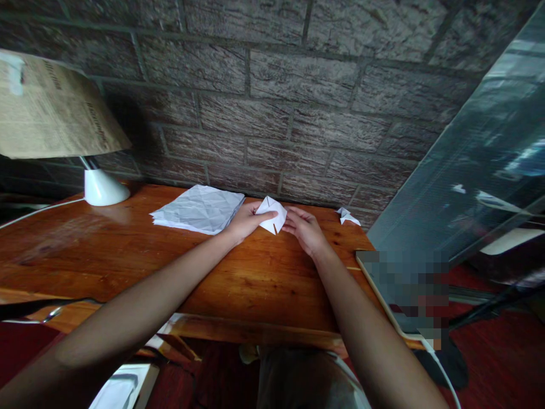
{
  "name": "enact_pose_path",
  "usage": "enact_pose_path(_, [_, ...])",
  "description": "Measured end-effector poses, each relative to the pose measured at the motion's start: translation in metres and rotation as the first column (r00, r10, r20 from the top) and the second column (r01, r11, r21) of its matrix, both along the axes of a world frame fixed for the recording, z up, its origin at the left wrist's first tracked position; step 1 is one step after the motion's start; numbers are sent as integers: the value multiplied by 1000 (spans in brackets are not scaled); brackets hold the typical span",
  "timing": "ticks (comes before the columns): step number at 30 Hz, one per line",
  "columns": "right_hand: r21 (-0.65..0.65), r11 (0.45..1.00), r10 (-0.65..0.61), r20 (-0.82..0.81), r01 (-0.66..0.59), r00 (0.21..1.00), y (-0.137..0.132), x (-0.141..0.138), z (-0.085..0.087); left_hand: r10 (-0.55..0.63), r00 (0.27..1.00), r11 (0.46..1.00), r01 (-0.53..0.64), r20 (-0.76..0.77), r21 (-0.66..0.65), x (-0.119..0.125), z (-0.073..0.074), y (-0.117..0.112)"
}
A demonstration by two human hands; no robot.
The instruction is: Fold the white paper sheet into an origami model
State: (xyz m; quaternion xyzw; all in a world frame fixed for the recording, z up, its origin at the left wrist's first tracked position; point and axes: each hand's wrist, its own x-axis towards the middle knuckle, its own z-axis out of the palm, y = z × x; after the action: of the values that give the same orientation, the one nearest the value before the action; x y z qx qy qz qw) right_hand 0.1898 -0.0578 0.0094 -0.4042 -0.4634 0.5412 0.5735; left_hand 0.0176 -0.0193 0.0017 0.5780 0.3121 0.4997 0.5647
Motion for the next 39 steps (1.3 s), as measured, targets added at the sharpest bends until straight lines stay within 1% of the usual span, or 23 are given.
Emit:
enact_pose_path(4, [-13,1000,-5,-5,5,1000,0,-2,2,-3,1000,1000,3,-18,3,0,0,-2])
enact_pose_path(7, [-13,1000,-9,9,9,1000,0,-3,3,22,1000,1000,-22,-3,8,1,1,-3])
enact_pose_path(11, [69,997,13,98,-20,995,-1,-3,2,77,997,997,-78,19,25,1,2,-2])
enact_pose_path(13, [106,994,4,138,-18,990,-1,-4,0,96,995,995,-97,20,11,1,2,-1])
enact_pose_path(16, [125,992,-30,159,11,987,1,-4,-2,75,997,997,-75,12,-21,0,2,-1])
enact_pose_path(21, [113,993,-38,142,22,989,2,-2,0,67,998,997,-66,-21,35,-2,3,0])
enact_pose_path(24, [120,993,-33,149,15,988,1,0,1,48,997,998,-46,-64,35,-5,5,2])
enact_pose_path(28, [106,994,-22,136,7,990,1,0,2,-1,999,1000,2,-52,30,-7,9,3])
enact_pose_path(34, [92,994,46,158,-61,986,0,2,2,0,999,1000,1,-37,28,-7,12,2])
enact_pose_path(39, [88,996,5,144,-18,990,0,2,2,-83,996,996,82,-40,-23,-11,12,4])
